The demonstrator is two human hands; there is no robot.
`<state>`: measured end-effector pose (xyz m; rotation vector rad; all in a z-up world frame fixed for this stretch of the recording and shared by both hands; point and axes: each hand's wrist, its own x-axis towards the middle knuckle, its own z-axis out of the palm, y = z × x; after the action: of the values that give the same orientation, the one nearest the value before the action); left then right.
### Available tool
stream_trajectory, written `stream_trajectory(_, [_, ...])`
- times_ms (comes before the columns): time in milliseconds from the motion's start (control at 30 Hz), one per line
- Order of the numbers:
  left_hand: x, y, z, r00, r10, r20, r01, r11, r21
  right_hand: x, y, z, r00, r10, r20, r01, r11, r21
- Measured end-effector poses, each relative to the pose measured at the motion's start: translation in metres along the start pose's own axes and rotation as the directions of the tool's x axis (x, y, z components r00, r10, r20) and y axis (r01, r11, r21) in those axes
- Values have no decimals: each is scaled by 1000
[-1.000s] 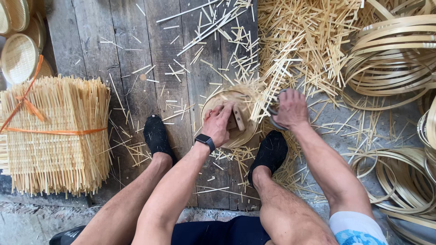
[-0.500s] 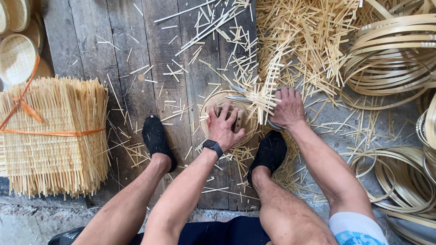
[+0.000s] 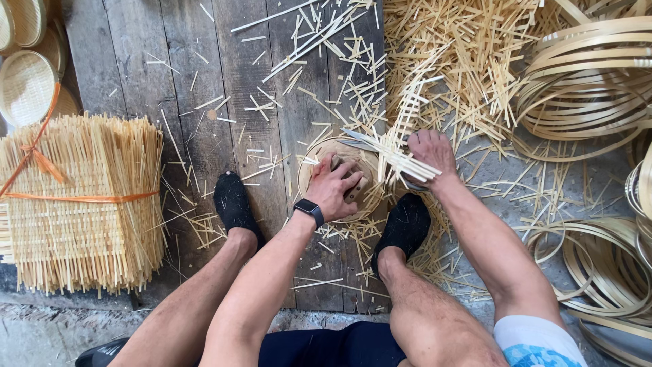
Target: The person weaves thin bamboo strips into a flat mat, then places a circular wooden mold on top and trims the excess strips with shears. The person repeats this process multiple times, stacking the finished circular mats.
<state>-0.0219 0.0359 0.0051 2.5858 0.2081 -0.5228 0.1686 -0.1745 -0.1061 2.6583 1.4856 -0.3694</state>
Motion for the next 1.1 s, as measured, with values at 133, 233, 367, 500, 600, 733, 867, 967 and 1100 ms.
stream_trajectory(133, [-3, -2, -9, 998, 60, 26, -60, 998, 5, -3, 11, -3, 994, 7, 111, -27, 983, 179])
stream_trajectory(233, [-1, -3, -11, 997, 51, 50, -51, 999, -6, -9, 21, 16, 959, 86, 271, -158, 954, 256])
stream_trajectory(367, [-2, -11, -2, 997, 48, 58, -46, 999, -27, -19, 43, 63, 900, 351, 258, -417, 864, 283])
stream_trajectory(500, [8, -35, 23, 945, -39, -325, -105, 905, -413, -18, 66, 87, 570, 751, 333, -800, 415, 434])
stream_trajectory(600, [34, -72, 37, 874, -346, -342, 244, 920, -308, -34, 58, 70, 517, 733, 442, -856, 448, 259])
stream_trajectory(733, [58, -94, 40, 882, -461, -99, 404, 847, -347, -55, 19, 15, 547, 617, 565, -837, 400, 374])
stream_trajectory(867, [79, -86, 38, 898, -433, -81, 376, 848, -374, -48, -40, -6, 819, 339, 463, -548, 223, 806])
stream_trajectory(967, [88, -74, 38, 922, -379, -81, 291, 815, -500, -36, -58, 3, 843, 276, 461, -501, 95, 860])
stream_trajectory(1100, [94, -63, 41, 917, -356, -183, 232, 846, -480, -31, -54, 23, 824, 277, 494, -498, -61, 865])
